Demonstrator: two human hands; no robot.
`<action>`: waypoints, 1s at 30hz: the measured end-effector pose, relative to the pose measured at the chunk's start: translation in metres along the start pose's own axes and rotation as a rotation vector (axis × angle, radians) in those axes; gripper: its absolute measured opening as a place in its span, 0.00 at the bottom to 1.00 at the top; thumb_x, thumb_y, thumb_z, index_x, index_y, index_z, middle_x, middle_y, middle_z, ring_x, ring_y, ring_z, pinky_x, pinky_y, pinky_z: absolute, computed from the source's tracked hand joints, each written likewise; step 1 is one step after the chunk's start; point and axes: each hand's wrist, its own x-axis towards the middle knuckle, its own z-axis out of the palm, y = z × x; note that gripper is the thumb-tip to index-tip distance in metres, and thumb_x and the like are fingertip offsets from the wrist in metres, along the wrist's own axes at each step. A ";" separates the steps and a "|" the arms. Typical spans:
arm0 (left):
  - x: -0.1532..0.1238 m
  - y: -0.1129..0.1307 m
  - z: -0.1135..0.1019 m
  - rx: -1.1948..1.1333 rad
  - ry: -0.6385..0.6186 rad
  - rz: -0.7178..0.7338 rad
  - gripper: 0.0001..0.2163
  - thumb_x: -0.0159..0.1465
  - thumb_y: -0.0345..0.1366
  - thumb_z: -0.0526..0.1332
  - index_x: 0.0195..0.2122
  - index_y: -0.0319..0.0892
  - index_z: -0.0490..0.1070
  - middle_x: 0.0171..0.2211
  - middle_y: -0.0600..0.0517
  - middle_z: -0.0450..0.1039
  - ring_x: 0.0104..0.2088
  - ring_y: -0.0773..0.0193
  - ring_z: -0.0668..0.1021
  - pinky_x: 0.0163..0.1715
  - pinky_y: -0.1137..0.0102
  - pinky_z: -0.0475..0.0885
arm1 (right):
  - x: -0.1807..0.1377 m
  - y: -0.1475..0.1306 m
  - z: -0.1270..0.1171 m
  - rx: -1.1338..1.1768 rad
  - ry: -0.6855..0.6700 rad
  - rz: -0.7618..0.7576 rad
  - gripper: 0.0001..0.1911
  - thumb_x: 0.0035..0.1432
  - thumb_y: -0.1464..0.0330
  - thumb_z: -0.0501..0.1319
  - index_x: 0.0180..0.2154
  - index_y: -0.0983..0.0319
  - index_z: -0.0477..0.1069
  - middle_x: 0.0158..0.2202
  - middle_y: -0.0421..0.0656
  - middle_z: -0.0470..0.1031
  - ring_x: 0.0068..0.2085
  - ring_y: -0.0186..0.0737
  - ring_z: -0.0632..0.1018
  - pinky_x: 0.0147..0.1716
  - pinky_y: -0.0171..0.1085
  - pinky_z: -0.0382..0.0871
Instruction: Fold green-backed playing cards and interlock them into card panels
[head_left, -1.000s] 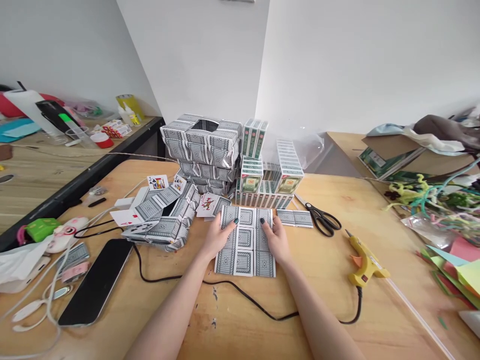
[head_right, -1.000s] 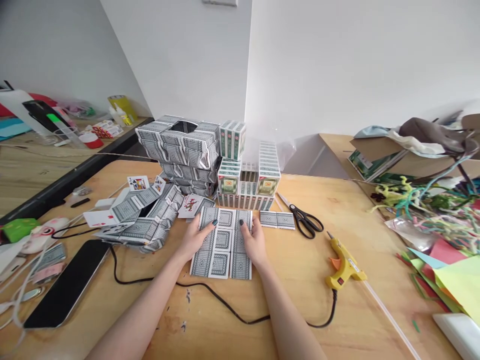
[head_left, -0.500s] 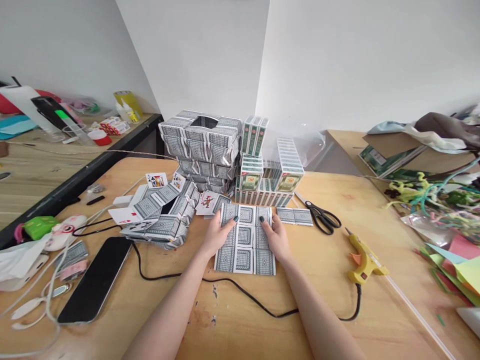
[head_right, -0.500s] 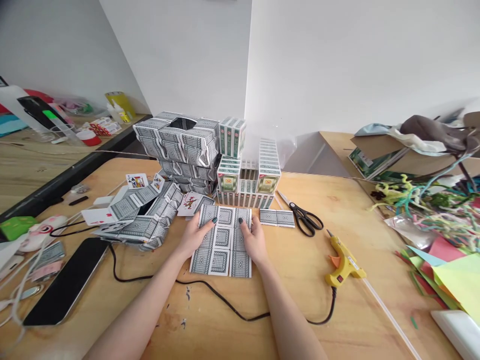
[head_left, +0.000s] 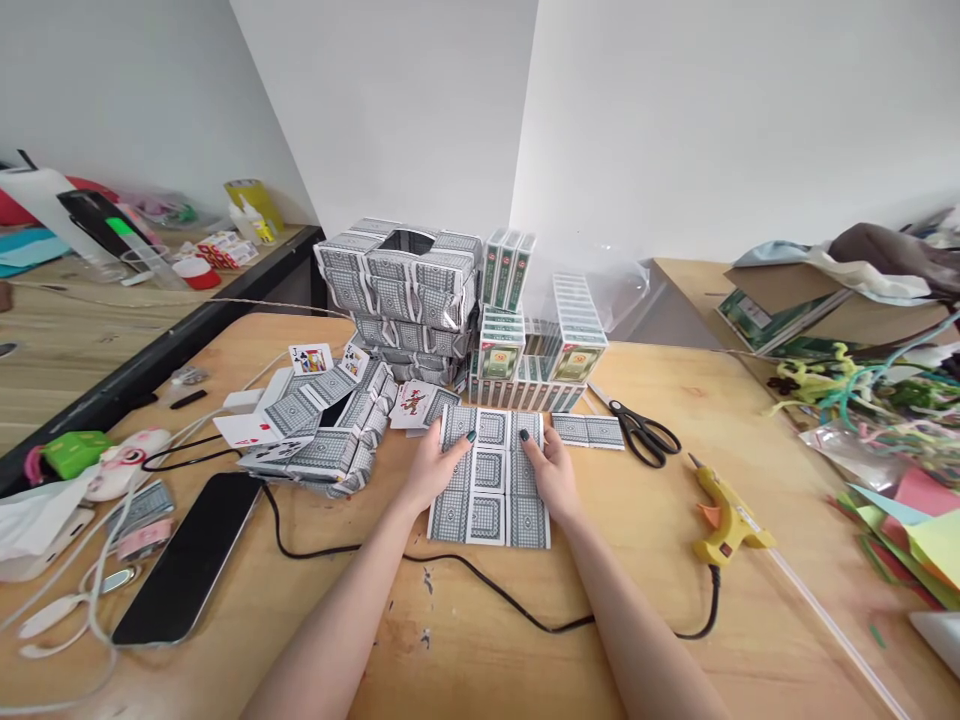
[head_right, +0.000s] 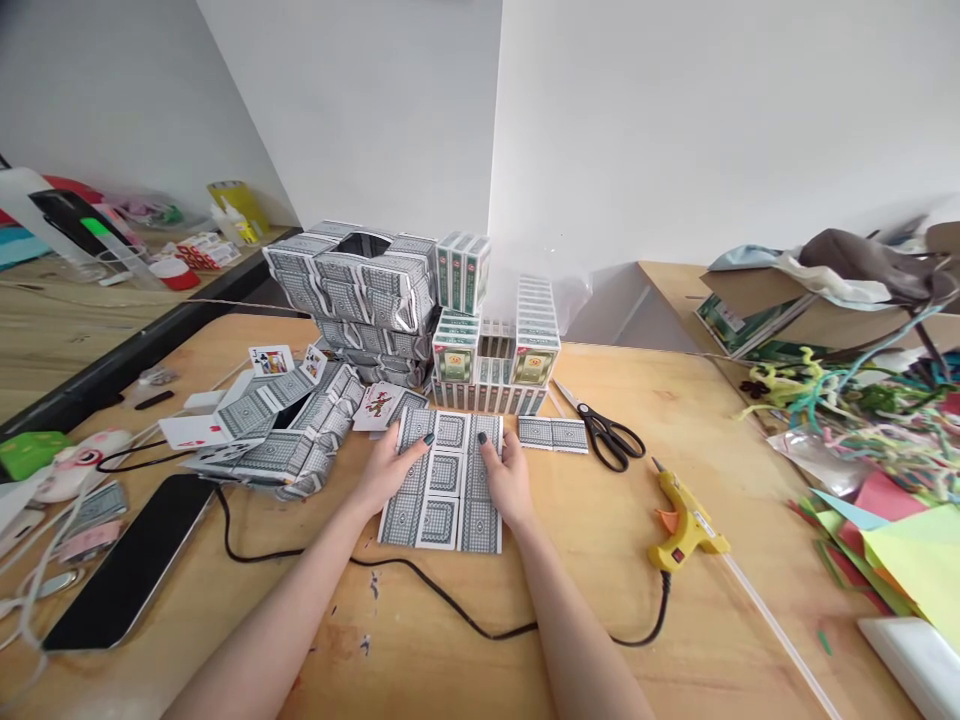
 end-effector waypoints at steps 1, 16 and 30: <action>0.000 0.000 0.000 0.009 0.003 0.000 0.18 0.56 0.42 0.60 0.45 0.41 0.65 0.48 0.46 0.70 0.48 0.55 0.72 0.48 0.62 0.65 | 0.000 -0.001 0.000 0.001 -0.006 0.011 0.18 0.48 0.56 0.61 0.39 0.58 0.66 0.40 0.43 0.76 0.42 0.46 0.75 0.42 0.42 0.68; -0.001 0.000 0.000 -0.002 0.016 0.004 0.19 0.55 0.42 0.61 0.46 0.41 0.66 0.47 0.45 0.71 0.47 0.54 0.73 0.48 0.60 0.66 | 0.002 0.006 -0.002 -0.105 0.010 -0.054 0.15 0.53 0.58 0.58 0.41 0.58 0.65 0.40 0.43 0.74 0.43 0.45 0.74 0.44 0.43 0.67; 0.000 0.003 0.001 0.047 -0.003 -0.018 0.17 0.56 0.40 0.59 0.46 0.41 0.65 0.47 0.47 0.71 0.47 0.56 0.73 0.48 0.62 0.66 | 0.001 0.005 -0.001 -0.059 0.042 -0.037 0.16 0.51 0.58 0.60 0.40 0.58 0.65 0.39 0.43 0.75 0.41 0.44 0.75 0.42 0.42 0.68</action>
